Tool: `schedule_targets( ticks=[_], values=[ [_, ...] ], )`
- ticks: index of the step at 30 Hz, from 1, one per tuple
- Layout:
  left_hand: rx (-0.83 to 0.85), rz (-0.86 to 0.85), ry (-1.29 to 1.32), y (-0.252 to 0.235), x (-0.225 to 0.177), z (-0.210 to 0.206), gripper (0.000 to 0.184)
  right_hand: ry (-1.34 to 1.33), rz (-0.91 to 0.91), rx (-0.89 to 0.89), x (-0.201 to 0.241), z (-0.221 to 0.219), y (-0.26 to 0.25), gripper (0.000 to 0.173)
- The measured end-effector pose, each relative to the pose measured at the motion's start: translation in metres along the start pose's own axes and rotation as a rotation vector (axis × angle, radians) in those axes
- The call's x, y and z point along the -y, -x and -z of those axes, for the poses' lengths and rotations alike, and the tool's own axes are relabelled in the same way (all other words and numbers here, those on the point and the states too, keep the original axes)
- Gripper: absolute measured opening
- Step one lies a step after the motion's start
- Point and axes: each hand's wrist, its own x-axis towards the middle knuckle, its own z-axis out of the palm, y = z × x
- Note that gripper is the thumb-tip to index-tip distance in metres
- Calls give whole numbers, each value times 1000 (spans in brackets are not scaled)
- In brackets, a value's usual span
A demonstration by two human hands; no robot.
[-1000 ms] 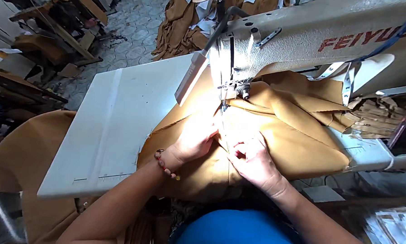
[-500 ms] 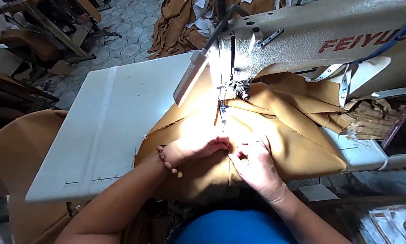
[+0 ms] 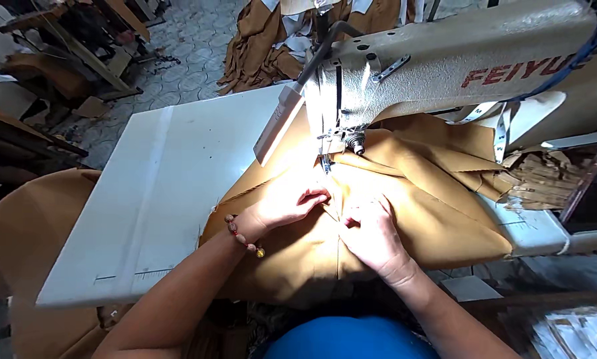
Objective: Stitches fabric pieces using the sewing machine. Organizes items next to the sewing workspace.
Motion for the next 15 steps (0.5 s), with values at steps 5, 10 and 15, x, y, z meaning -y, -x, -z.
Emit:
schedule_targets(
  ticks=[5, 10, 15],
  values=[
    [67, -66, 205, -8, 26, -1, 21, 1, 9, -20, -4, -1, -1, 19],
    [83, -45, 202, -15, 26, -2, 19, -7, 13, 4, -6, 2, -5, 19],
    [153, 37, 214, -20, 12, 1, 23, -30, 8, -11, -8, 0, -3, 17]
  ],
)
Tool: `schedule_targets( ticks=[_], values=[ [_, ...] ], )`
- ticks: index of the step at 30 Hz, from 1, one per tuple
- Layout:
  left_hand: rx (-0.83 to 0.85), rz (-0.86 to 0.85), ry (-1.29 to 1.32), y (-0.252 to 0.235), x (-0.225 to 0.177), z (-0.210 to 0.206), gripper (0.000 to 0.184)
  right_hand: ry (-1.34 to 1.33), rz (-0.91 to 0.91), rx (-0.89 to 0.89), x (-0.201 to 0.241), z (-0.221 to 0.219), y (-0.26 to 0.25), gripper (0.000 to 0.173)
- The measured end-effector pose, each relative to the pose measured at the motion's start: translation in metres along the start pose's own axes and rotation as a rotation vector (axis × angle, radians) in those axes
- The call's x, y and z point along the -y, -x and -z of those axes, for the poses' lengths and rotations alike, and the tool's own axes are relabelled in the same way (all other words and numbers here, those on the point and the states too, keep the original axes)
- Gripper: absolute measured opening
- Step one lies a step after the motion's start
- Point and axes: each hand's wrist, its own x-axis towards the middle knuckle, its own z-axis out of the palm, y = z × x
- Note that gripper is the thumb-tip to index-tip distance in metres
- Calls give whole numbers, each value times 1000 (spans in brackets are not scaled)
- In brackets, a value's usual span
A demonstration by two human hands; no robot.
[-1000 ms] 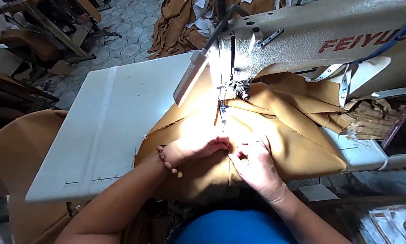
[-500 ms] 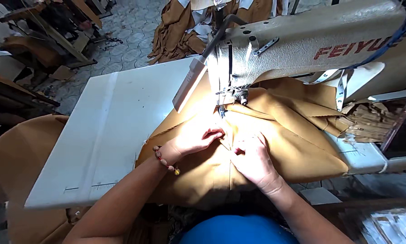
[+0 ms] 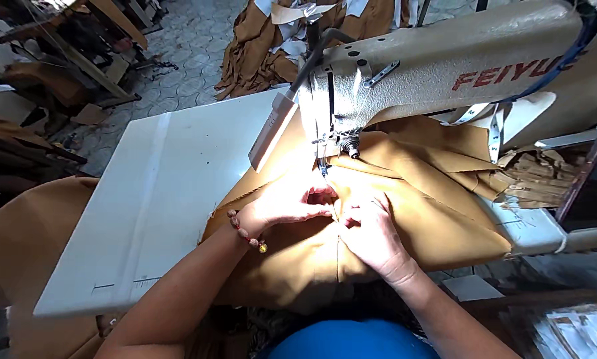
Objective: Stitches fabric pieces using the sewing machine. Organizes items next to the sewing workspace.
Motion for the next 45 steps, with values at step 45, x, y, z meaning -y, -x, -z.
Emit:
schedule_targets(
  ticks=[45],
  values=[
    [-19, 252, -224, -3, -9, -1, 12, 43, 14, 33, -4, -1, -8, 26]
  ],
)
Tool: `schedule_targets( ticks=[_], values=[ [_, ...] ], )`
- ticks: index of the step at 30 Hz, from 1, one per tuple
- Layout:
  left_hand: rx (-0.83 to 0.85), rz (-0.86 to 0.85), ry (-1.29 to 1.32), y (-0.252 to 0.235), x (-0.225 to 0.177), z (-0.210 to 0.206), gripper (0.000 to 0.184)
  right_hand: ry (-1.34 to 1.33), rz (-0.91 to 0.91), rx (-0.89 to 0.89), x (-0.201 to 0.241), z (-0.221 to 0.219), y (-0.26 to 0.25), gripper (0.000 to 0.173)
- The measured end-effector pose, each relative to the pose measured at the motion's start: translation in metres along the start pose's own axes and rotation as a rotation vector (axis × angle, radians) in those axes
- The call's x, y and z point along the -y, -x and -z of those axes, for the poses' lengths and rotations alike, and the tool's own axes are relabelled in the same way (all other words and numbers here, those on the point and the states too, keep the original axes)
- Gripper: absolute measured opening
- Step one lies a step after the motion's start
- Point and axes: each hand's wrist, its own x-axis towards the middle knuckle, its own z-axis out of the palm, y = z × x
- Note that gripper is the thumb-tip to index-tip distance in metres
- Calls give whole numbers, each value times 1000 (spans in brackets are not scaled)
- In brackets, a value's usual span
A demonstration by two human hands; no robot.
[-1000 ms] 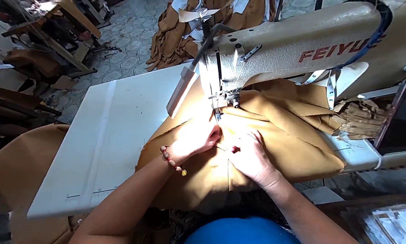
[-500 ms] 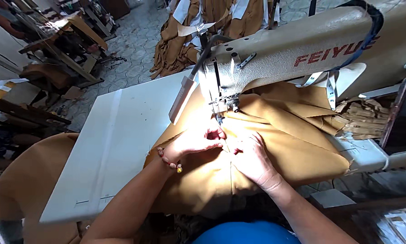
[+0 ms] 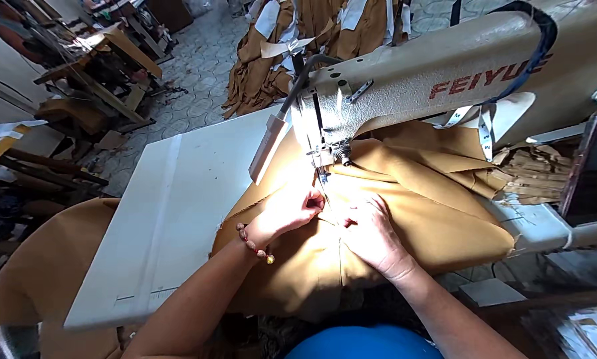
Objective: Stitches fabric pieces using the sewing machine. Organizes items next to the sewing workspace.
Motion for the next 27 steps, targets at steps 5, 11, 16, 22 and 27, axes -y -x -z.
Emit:
schedule_targets(
  ticks=[5, 11, 16, 22, 27],
  values=[
    [-11, -152, 158, 6, 3, 4, 21, -5, 7, -25, -1, -2, 1, 25],
    [-20, -218, 329, 2, 22, -3, 14, -9, 24, -52, -2, -3, 1, 27],
    [-31, -145, 329, 7, 14, 2, 10, 7, -2, -8, 0, 0, 0, 24],
    [-51, -271, 112, 10, 8, 7, 9, 3, 4, -23, -2, -1, 1, 24],
    [-151, -551, -239, 1, 16, 0, 20, -14, -3, -5, -1, 0, 1, 21]
  ],
)
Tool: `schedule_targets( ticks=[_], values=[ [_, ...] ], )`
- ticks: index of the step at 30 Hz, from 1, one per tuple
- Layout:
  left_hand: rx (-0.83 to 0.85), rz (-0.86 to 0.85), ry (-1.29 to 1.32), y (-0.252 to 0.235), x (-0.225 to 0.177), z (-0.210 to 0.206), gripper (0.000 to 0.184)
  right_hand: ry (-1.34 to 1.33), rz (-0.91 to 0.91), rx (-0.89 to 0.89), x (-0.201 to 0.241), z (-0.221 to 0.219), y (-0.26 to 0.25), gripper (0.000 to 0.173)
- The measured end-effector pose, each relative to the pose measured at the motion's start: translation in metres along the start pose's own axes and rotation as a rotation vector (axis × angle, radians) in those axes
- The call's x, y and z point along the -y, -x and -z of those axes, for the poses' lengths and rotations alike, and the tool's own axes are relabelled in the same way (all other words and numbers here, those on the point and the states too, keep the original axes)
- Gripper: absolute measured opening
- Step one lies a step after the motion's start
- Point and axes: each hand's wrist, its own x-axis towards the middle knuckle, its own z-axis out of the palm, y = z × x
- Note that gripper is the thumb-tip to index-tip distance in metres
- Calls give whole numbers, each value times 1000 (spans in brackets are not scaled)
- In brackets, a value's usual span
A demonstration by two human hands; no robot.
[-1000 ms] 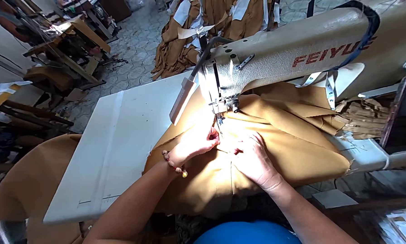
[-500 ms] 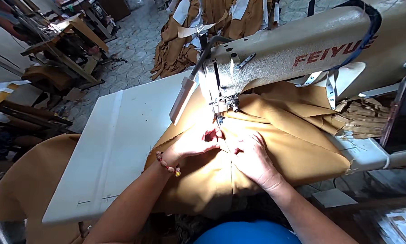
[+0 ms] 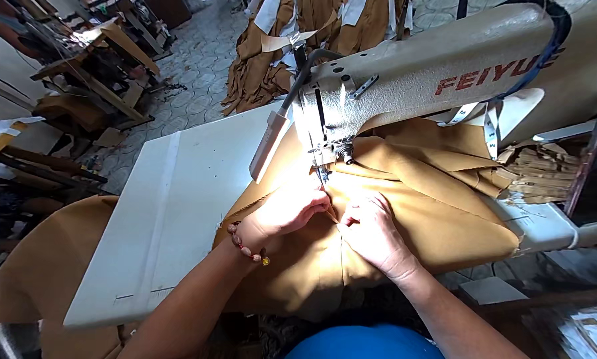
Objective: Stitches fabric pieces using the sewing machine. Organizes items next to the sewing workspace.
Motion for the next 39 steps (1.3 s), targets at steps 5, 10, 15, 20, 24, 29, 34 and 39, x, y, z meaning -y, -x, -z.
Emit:
schedule_targets(
  ticks=[5, 10, 15, 20, 24, 29, 34, 39],
  values=[
    [32, 84, -161, 2, -13, -1, 16, -20, 8, -1, 0, 1, 0, 19],
    [-97, 207, -79, 5, -4, -12, 17, 17, 31, -66, -1, -3, 2, 16],
    [-178, 212, 0, 6, 6, -22, 15, 3, 9, -46, 0, -1, 3, 20],
    [-152, 241, 14, 4, 8, -26, 15, -8, 4, -36, -1, -2, 3, 19],
    [-125, 246, 1, 1, 7, -25, 15, -9, 6, -33, -1, -3, 3, 18],
    [-70, 266, -73, -6, 2, -24, 14, 46, 25, -35, -3, -4, 3, 24],
    [-143, 247, -204, -8, -14, -35, 12, 29, 15, 25, 2, 1, 2, 20],
    [-219, 226, -298, 1, -35, -51, 22, 73, 48, 293, 2, 24, -15, 27]
  ],
)
